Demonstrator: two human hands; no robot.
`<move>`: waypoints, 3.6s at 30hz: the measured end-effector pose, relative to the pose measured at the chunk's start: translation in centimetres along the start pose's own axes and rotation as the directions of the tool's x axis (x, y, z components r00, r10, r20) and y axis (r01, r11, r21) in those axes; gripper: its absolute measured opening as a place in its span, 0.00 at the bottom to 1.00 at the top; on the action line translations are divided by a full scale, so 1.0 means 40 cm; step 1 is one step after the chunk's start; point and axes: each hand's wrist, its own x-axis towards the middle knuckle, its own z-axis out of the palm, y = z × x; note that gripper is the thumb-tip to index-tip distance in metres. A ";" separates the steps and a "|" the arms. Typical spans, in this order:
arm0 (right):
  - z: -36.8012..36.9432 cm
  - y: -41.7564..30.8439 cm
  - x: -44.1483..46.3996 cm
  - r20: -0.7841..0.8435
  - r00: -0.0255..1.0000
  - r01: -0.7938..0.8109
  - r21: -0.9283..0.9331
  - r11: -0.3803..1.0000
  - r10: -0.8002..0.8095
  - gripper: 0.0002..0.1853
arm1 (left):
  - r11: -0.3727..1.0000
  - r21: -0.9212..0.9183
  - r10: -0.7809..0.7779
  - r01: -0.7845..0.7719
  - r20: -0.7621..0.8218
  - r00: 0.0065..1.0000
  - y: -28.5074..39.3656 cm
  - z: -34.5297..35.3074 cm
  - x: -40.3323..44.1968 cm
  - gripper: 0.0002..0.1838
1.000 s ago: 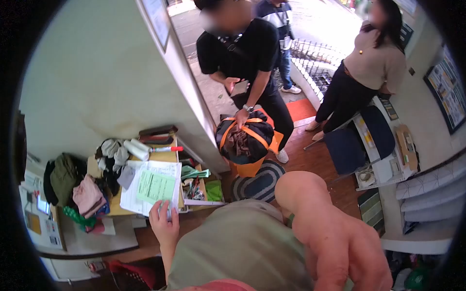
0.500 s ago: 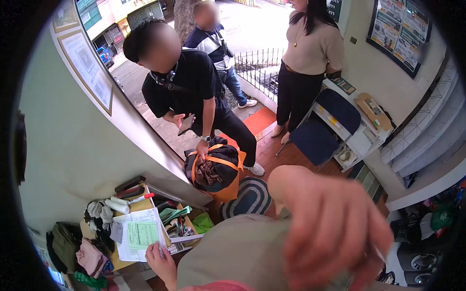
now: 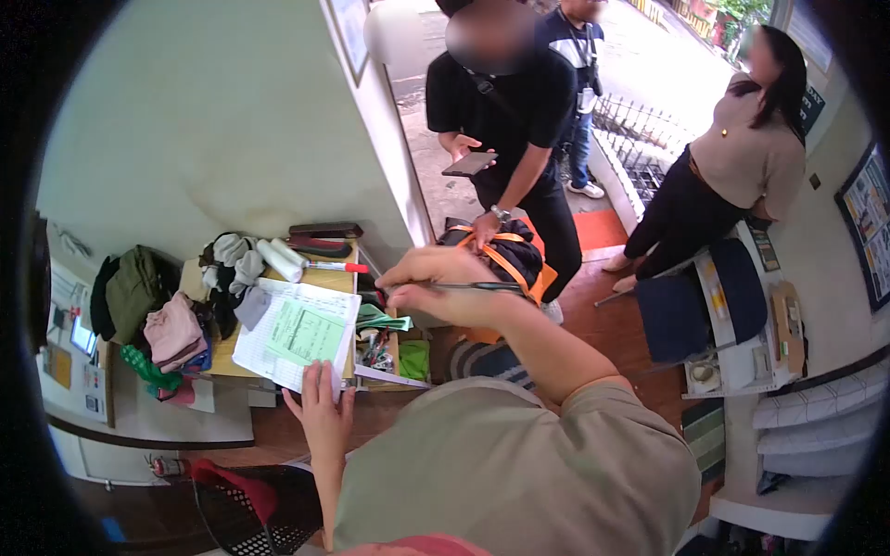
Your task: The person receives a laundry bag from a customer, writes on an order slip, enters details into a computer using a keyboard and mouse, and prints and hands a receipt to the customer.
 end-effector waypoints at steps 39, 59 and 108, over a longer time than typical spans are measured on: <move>0.599 0.220 0.185 0.246 0.886 -0.422 0.082 0.903 0.392 0.25 | 0.983 -0.157 -0.102 0.097 -0.022 0.995 -0.064 -0.019 -0.011 0.35; 0.618 0.246 0.169 0.209 0.892 -0.414 0.029 0.910 0.400 0.23 | 0.988 -0.113 -0.111 0.110 -0.009 0.994 -0.056 -0.014 -0.007 0.34; 0.593 0.227 0.191 0.200 0.884 -0.442 0.061 0.895 0.423 0.22 | 0.992 -0.090 -0.089 0.088 -0.007 0.996 -0.064 -0.016 -0.004 0.36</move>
